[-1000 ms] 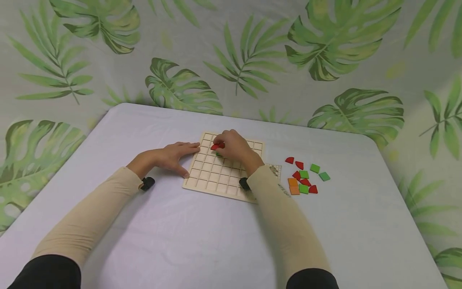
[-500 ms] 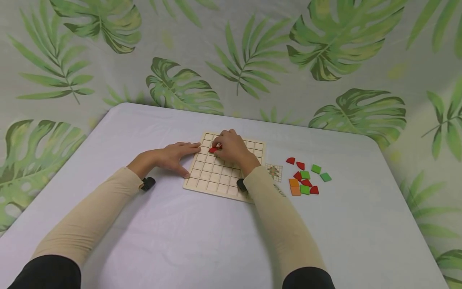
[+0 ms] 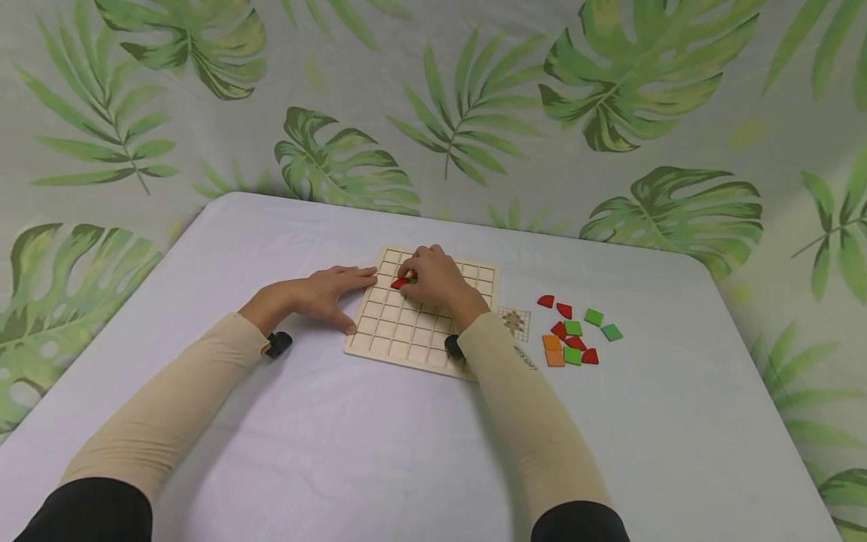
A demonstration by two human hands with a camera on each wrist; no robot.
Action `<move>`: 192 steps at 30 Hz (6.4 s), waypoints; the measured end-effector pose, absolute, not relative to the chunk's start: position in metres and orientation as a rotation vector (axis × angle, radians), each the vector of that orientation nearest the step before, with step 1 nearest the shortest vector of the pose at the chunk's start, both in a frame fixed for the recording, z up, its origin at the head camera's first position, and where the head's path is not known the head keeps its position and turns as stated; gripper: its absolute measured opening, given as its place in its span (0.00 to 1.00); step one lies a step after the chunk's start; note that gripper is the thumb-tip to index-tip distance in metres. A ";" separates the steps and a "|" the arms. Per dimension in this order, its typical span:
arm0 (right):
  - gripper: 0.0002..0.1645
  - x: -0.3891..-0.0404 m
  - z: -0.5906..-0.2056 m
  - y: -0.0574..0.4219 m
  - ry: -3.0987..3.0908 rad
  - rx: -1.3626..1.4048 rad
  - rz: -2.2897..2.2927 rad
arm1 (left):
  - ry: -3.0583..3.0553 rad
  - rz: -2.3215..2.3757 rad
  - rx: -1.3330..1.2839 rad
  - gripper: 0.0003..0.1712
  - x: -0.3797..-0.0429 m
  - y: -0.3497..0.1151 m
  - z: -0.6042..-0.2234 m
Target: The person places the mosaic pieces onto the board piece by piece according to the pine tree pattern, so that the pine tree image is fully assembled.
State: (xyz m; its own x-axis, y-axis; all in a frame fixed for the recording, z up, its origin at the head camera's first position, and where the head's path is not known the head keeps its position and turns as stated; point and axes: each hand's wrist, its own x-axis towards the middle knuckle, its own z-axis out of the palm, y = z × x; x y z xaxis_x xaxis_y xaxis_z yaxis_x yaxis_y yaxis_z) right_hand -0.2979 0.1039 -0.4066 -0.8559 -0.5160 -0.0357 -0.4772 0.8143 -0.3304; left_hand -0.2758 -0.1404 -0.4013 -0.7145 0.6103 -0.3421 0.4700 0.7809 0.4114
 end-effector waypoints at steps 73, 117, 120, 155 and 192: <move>0.23 -0.275 -0.400 0.325 2.796 -0.232 -0.572 | 2.515 0.447 0.803 0.56 -0.274 -0.139 -0.403; 0.22 -0.267 -0.403 0.313 2.870 -0.361 -0.425 | 2.519 0.409 0.789 0.56 -0.275 -0.135 -0.403; 0.23 -0.268 -0.403 0.312 2.877 -0.310 -0.472 | 2.518 0.417 0.786 0.57 -0.275 -0.136 -0.404; 0.23 -0.273 -0.397 0.215 2.831 -0.566 -0.666 | 2.508 0.438 0.788 0.57 -0.272 -0.138 -0.403; 0.18 -0.277 -0.400 0.219 2.698 -0.419 -0.736 | 2.514 0.420 0.786 0.57 -0.274 -0.133 -0.401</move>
State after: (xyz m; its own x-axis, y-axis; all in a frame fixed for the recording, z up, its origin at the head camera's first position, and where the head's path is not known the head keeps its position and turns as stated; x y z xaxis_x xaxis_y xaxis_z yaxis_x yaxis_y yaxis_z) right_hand -0.2769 0.2194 -0.3996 -0.9084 -0.3559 -0.2193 -0.1954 0.8252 -0.5299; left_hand -0.2737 -0.1333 -0.4014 -0.7257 0.5967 -0.3425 0.4528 0.7890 0.4153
